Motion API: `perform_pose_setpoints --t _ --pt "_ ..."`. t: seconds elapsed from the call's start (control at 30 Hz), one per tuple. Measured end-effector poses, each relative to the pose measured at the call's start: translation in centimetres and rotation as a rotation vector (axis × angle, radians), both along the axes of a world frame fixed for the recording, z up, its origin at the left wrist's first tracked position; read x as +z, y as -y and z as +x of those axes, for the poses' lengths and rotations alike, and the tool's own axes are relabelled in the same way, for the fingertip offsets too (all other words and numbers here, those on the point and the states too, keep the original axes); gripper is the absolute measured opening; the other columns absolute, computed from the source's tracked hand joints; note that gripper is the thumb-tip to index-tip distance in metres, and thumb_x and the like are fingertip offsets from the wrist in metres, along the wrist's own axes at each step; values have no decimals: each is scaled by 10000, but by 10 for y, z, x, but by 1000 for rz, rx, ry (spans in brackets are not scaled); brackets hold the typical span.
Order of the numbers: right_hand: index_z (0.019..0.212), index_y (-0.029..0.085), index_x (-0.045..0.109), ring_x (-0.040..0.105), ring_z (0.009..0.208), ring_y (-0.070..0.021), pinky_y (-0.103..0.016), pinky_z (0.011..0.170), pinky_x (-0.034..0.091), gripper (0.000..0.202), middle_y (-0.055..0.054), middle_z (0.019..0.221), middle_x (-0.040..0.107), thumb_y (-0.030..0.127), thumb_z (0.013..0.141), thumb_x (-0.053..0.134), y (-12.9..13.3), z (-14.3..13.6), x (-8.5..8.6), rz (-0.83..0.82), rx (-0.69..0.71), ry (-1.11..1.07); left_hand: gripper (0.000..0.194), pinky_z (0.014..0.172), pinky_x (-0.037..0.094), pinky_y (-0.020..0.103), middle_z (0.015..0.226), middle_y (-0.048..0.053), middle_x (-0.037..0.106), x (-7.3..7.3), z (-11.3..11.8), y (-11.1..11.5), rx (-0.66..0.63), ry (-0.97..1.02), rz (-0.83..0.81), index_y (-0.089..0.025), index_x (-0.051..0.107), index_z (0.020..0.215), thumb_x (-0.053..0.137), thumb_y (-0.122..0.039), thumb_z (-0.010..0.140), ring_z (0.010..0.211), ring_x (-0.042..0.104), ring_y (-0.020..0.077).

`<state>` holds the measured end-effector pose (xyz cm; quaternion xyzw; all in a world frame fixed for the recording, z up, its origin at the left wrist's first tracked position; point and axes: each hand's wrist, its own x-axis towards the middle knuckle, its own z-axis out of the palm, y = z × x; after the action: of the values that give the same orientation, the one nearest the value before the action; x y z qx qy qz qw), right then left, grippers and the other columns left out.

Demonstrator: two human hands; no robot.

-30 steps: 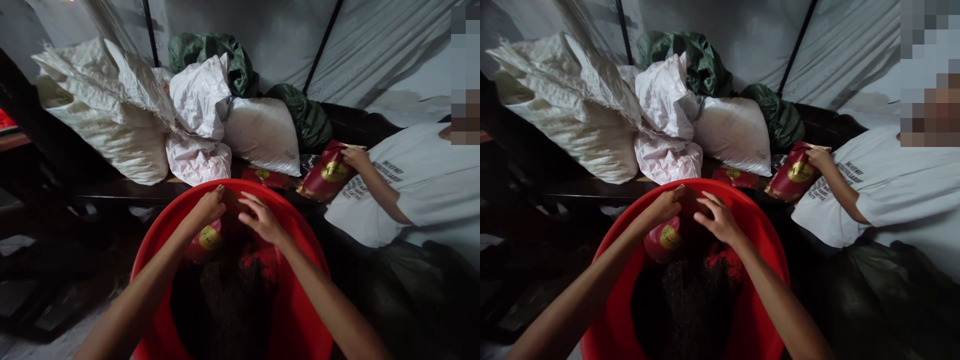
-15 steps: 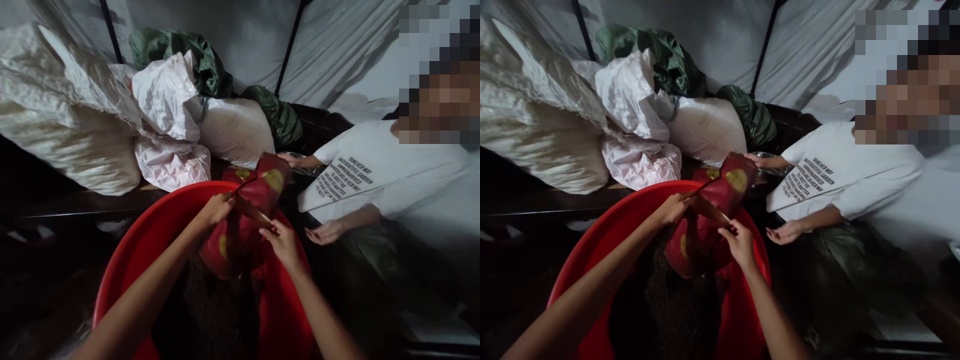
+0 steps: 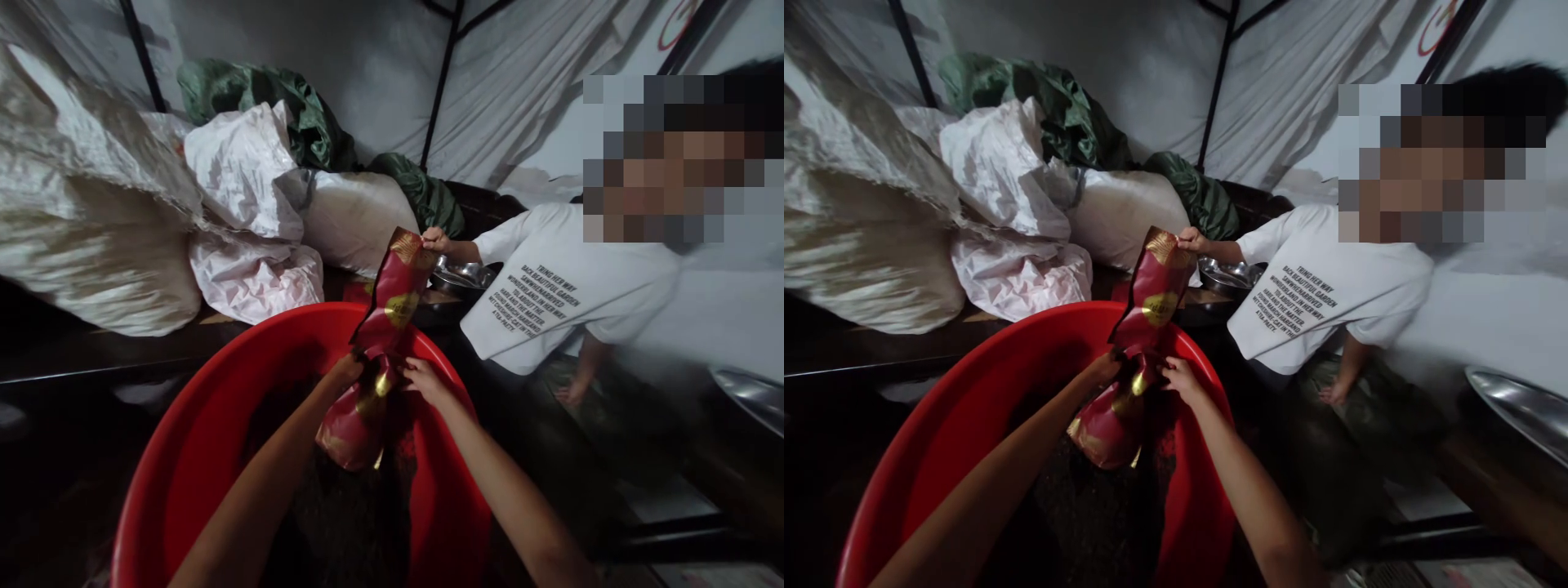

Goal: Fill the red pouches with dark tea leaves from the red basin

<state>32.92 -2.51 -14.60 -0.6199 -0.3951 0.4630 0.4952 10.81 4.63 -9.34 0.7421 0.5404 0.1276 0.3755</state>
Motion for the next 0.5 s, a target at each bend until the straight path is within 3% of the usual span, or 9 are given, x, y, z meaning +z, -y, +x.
perform_pose_setpoints --t 0.1,0.23,0.37,0.5 --pt "840 177 628 633 693 -148 -306 624 611 382 9 794 642 453 716 862 -20 -4 -8 67 -10 72 380 938 628 450 1276 104 686 -7 -3 -7 71 30 -66 -157 659 1303 691 -412 1024 1099 701 247" --pt "840 177 655 623 694 -154 -298 652 585 371 25 746 635 486 712 816 -45 -6 -7 146 -30 189 405 942 625 445 1299 101 675 -5 -13 -24 181 88 -66 -174 649 1333 708 -415 1012 1135 696 263" --pt "903 180 737 697 839 -209 -339 776 605 298 -27 830 746 425 737 771 -56 -8 1 205 -17 302 400 978 615 466 1332 109 667 -7 -24 -33 222 152 -44 -176 651 1338 703 -406 1015 1170 685 271" --pt "979 193 773 736 958 -242 -398 911 609 262 -69 991 818 334 773 695 -54 -14 5 262 3 371 380 1042 585 496 1363 111 662 -23 -27 -32 230 245 -56 -179 664 1320 709 -398 1012 1241 662 284"
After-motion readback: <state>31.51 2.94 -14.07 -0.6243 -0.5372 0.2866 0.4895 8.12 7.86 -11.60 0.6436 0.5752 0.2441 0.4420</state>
